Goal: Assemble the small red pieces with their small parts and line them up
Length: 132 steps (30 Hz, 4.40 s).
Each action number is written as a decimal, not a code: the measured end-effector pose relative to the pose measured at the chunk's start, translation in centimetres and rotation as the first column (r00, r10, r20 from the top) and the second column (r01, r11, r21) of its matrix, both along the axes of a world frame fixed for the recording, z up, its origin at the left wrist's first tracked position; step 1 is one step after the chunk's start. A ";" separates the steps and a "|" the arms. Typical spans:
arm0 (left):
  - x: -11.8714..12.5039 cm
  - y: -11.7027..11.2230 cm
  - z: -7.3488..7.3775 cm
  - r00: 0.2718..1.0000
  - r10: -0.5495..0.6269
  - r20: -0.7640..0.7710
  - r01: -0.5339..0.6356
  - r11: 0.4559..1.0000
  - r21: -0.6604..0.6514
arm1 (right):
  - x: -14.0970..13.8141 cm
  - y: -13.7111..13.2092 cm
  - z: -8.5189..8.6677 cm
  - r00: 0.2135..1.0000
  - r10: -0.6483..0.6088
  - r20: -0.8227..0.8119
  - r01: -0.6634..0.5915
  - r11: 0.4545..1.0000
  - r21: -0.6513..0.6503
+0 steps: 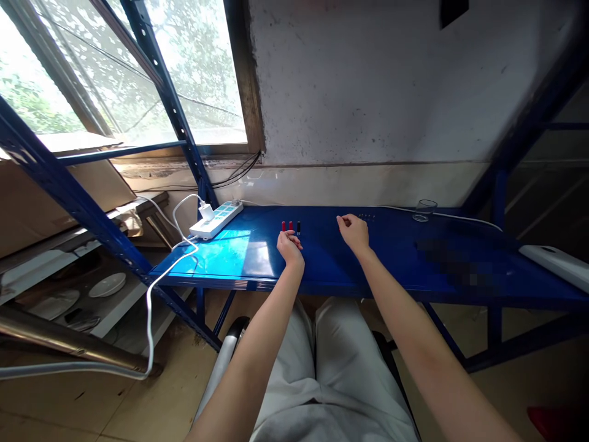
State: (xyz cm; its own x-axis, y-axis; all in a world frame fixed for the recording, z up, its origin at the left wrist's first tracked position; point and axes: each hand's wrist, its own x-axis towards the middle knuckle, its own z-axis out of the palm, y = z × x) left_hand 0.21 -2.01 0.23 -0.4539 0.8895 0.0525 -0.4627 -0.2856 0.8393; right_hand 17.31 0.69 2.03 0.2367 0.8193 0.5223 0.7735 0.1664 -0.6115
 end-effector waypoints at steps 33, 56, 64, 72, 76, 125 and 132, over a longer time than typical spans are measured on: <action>-0.7 4.3 1.8 0.561 -0.196 -0.804 0.012 0.973 -0.229 | -1.0 -1.8 -2.4 0.957 0.278 -0.082 -0.272 0.960 0.067; 1.0 2.6 0.1 0.821 -0.462 -0.334 0.477 0.878 -0.041 | -1.4 -1.6 -2.3 0.926 0.360 -0.113 -0.362 0.932 -0.003; 0.4 1.3 0.1 0.774 -0.567 -0.283 0.597 0.802 0.025 | -1.4 -1.3 -2.8 0.942 0.322 -0.097 -0.328 0.943 -0.055; 0.4 0.8 0.2 0.729 -0.595 -0.338 0.635 0.773 0.009 | -1.5 -1.5 -2.7 0.939 0.342 -0.037 -0.341 0.940 0.027; 0.4 1.0 0.1 0.723 -0.599 -0.344 0.638 0.770 0.000 | -1.5 -1.4 -2.7 0.949 0.314 0.002 -0.314 0.949 0.032; 0.9 1.3 -0.6 0.729 -0.501 -0.467 0.543 0.838 -0.051 | -1.6 -1.0 -3.2 0.937 0.346 0.044 -0.349 0.932 0.103; 0.9 1.4 -0.7 0.724 -0.502 -0.473 0.546 0.836 -0.051 | -1.5 -0.9 -3.3 0.935 0.355 0.012 -0.355 0.932 0.074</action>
